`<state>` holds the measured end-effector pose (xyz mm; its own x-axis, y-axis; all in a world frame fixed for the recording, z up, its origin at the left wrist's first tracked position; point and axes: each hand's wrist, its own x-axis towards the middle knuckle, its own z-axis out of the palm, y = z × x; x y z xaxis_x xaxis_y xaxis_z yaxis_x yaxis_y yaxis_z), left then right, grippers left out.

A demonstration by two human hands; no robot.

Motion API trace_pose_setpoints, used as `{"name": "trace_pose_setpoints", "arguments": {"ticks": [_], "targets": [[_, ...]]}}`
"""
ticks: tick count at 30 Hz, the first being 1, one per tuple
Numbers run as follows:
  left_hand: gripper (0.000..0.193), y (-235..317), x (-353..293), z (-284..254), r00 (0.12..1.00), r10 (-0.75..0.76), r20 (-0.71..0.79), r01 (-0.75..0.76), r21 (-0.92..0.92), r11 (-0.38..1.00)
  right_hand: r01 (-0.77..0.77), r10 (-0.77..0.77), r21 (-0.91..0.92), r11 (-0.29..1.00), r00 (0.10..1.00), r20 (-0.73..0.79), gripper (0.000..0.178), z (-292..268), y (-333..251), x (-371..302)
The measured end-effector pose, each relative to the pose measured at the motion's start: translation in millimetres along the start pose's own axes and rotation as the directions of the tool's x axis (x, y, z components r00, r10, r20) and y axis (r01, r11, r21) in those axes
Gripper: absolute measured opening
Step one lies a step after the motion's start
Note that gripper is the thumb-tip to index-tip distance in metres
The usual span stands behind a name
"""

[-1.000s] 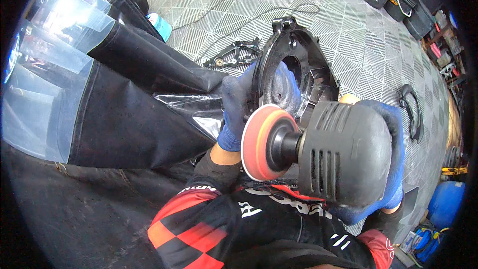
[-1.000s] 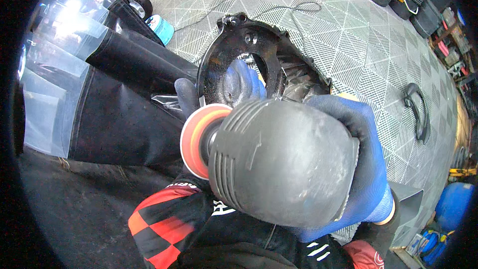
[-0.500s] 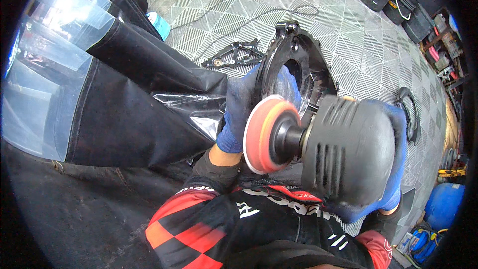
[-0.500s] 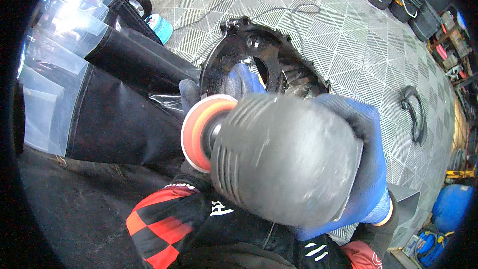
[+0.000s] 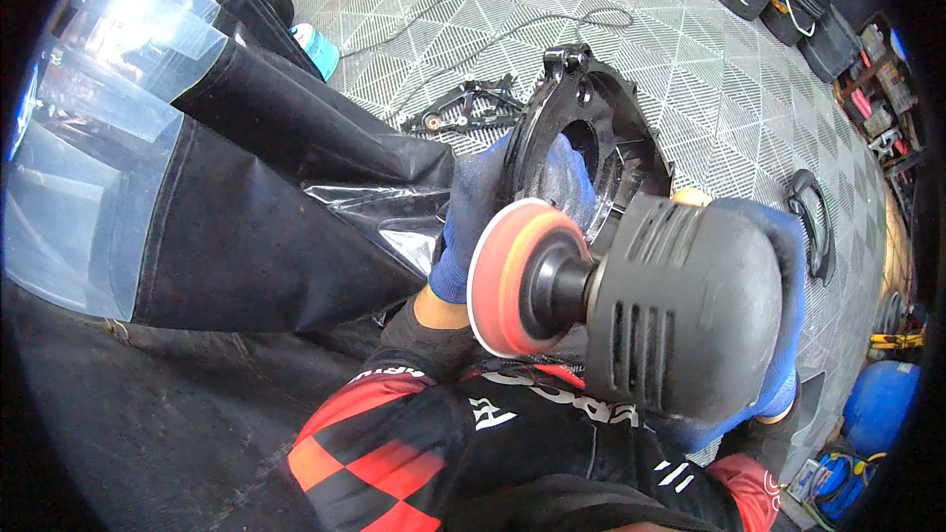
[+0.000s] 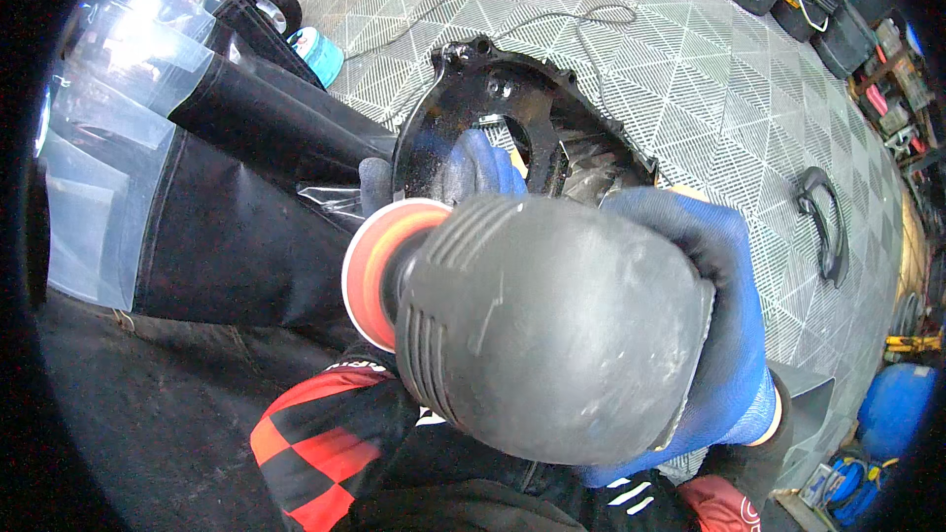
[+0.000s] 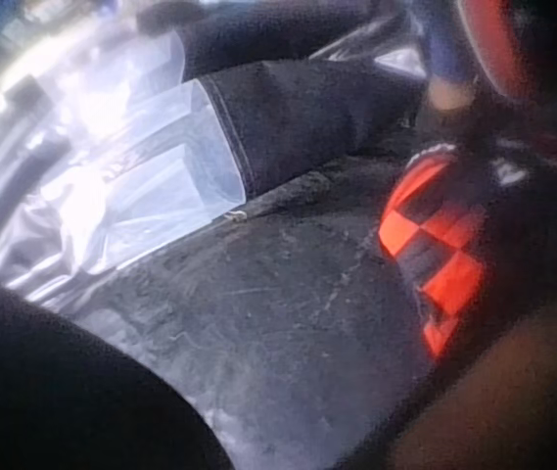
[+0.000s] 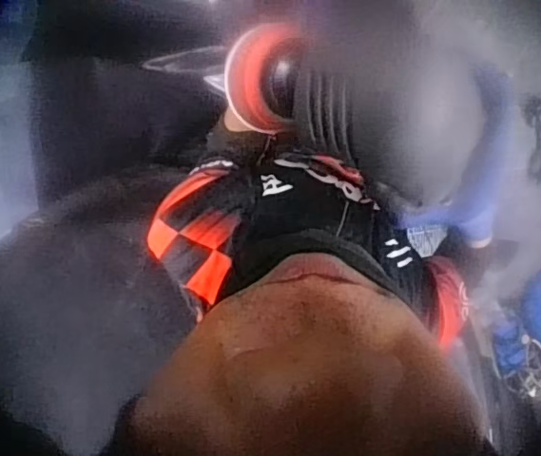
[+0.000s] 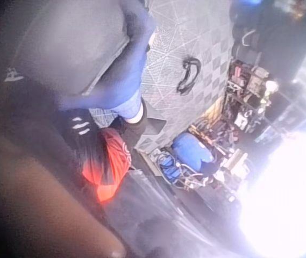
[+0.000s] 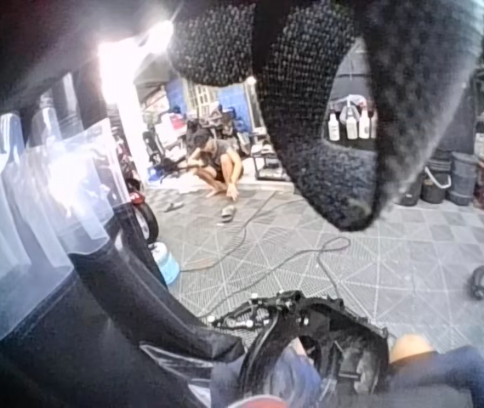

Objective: The person uses an angle grinder with a flap disc to smooth the surface of a black metal part. They hold the part with one hand and operate the tool with the other, moving the grinder across the surface to remove material.

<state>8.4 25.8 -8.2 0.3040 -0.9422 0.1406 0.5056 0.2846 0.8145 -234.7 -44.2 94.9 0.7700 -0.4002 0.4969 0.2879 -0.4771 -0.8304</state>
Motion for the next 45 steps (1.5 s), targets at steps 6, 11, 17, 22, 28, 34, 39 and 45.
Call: {"name": "trace_pose_setpoints", "arguments": {"ticks": [6, 11, 17, 22, 28, 34, 39, 45], "targets": [[0.039, -2.7, 1.1, 2.7, 0.984, -0.167, 0.061, 0.178, -0.372, 0.911, -0.073, 0.08, -0.139, 0.988, 0.996, 0.043, 0.132, -5.8, -13.2, -3.5], [0.04, 0.6, -3.3, -2.9, 0.979, -0.201, 0.046, 0.204, -0.368, 0.907, -0.099, 0.098, -0.001, 0.995, 0.987, -0.131, 0.134, 15.1, 8.8, -16.2], [0.038, -1.9, -0.1, -1.1, 0.995, -0.095, 0.041, 0.097, -0.065, 0.993, -0.136, 0.136, -0.01, 0.991, 0.99, 0.036, 0.136, -4.2, -6.8, -11.8], [0.036, 1.2, -1.6, -4.2, 0.999, -0.024, 0.029, 0.018, 0.181, 0.983, -0.056, 0.054, -0.092, 0.994, 0.998, -0.028, 0.136, -9.4, -1.9, -4.8], [0.035, 3.5, -2.8, -5.3, 0.999, 0.017, 0.03, -0.026, 0.318, 0.948, -0.012, 0.006, -0.086, 0.996, 0.998, -0.069, 0.135, 0.3, -6.5, 1.8], [0.033, 4.9, -7.1, -7.1, 0.999, 0.043, 0.023, -0.049, 0.395, 0.917, -0.184, 0.186, -0.059, 0.981, 0.982, 0.035, 0.133, -12.1, -15.0, -4.7], [0.033, 4.9, -5.1, -8.5, 0.998, 0.053, 0.028, -0.06, 0.435, 0.899, -0.139, 0.145, -0.094, 0.986, 0.988, 0.052, 0.133, -16.5, -10.5, -2.4], [0.032, 6.1, -6.6, -8.9, 0.998, 0.058, 0.032, -0.066, 0.483, 0.873, 0.046, -0.048, -0.066, 0.997, 0.999, -0.027, 0.135, -0.4, -8.7, 14.6]]}}
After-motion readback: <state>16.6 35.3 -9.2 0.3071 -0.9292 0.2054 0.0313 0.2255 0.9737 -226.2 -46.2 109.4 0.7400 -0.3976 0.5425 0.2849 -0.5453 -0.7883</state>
